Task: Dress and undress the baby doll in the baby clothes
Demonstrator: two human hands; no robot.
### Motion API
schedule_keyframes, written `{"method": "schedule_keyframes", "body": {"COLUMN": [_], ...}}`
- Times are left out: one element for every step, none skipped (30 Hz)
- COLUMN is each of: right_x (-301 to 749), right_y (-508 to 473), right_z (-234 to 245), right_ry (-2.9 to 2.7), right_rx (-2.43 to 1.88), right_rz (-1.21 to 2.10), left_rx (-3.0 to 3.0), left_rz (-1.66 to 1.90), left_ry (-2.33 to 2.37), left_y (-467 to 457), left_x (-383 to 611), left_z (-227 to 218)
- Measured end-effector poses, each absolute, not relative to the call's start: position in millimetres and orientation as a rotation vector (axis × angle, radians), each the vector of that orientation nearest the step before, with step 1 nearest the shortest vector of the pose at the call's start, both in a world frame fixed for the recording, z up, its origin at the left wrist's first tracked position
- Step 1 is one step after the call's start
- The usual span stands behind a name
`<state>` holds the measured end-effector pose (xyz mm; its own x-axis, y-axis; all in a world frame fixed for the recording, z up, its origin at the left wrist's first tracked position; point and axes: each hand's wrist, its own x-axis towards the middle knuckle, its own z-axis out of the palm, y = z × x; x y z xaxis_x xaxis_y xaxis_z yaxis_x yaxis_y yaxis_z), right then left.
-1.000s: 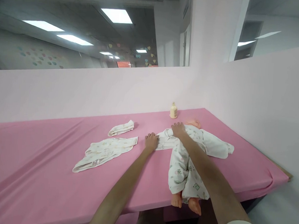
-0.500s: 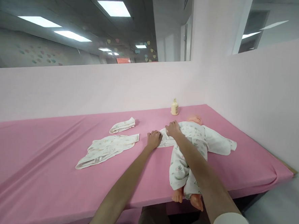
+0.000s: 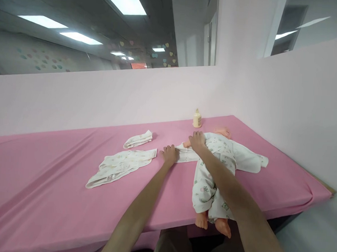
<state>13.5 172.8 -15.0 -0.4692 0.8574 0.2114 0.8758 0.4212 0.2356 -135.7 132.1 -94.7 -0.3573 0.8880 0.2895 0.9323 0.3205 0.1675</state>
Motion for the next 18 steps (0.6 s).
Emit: {"method": "schedule_keyframes", "body": {"right_x": [12.4, 11.3, 10.2, 9.2, 8.2, 7.3, 6.4, 5.5, 4.7, 3.8, 2.8, 1.7, 0.8, 0.2, 0.5, 2.1, 6.1, 13.0], "right_y": [172.1, 171.5, 170.9, 170.1, 169.2, 168.0, 166.5, 164.8, 162.9, 160.9, 158.7, 156.4, 154.1, 151.6, 149.1, 146.5, 143.8, 140.9], "right_z": [-14.6, -14.1, -13.8, -13.6, -13.6, -13.9, -14.3, -15.0, -15.8, -16.6, -17.4, -18.0, -18.4, -18.3, -17.7, -16.6, -15.1, -13.3], "right_ry": [-2.59, -2.584, -2.581, -2.584, -2.593, -2.605, -2.621, -2.639, -2.658, -2.678, -2.696, -2.71, -2.72, -2.729, -2.738, -2.744, -2.743, -2.721], "right_rx": [-1.585, -1.581, -1.575, -1.568, -1.558, -1.545, -1.528, -1.506, -1.479, -1.449, -1.419, -1.393, -1.374, -1.355, -1.328, -1.289, -1.236, -1.181], "right_rz": [-0.477, -0.466, -0.455, -0.442, -0.428, -0.415, -0.403, -0.392, -0.383, -0.373, -0.364, -0.354, -0.344, -0.334, -0.324, -0.312, -0.298, -0.284], "left_rx": [-1.663, -1.646, -1.639, -1.639, -1.647, -1.661, -1.677, -1.694, -1.708, -1.72, -1.73, -1.738, -1.745, -1.751, -1.757, -1.764, -1.772, -1.783], "left_rz": [-0.468, -0.472, -0.475, -0.476, -0.475, -0.473, -0.472, -0.472, -0.472, -0.473, -0.474, -0.475, -0.478, -0.483, -0.489, -0.497, -0.506, -0.517], "left_ry": [-2.457, -2.476, -2.489, -2.497, -2.502, -2.503, -2.5, -2.496, -2.493, -2.491, -2.491, -2.493, -2.496, -2.502, -2.509, -2.517, -2.526, -2.533], "left_y": [132.1, 132.2, 132.3, 132.3, 132.1, 131.9, 131.6, 131.3, 131.1, 131.0, 131.0, 131.1, 131.2, 131.2, 131.2, 131.1, 130.8, 130.4], "left_x": [-135.3, -134.9, -134.4, -134.1, -133.8, -133.7, -133.8, -134.0, -134.3, -134.6, -135.0, -135.4, -135.8, -136.2, -136.8, -137.6, -138.8, -140.5], "left_z": [-94.1, -93.5, -93.0, -92.4, -91.9, -91.3, -90.7, -90.2, -89.8, -89.6, -89.5, -89.5, -89.4, -89.3, -88.9, -88.1, -86.6, -84.5]}}
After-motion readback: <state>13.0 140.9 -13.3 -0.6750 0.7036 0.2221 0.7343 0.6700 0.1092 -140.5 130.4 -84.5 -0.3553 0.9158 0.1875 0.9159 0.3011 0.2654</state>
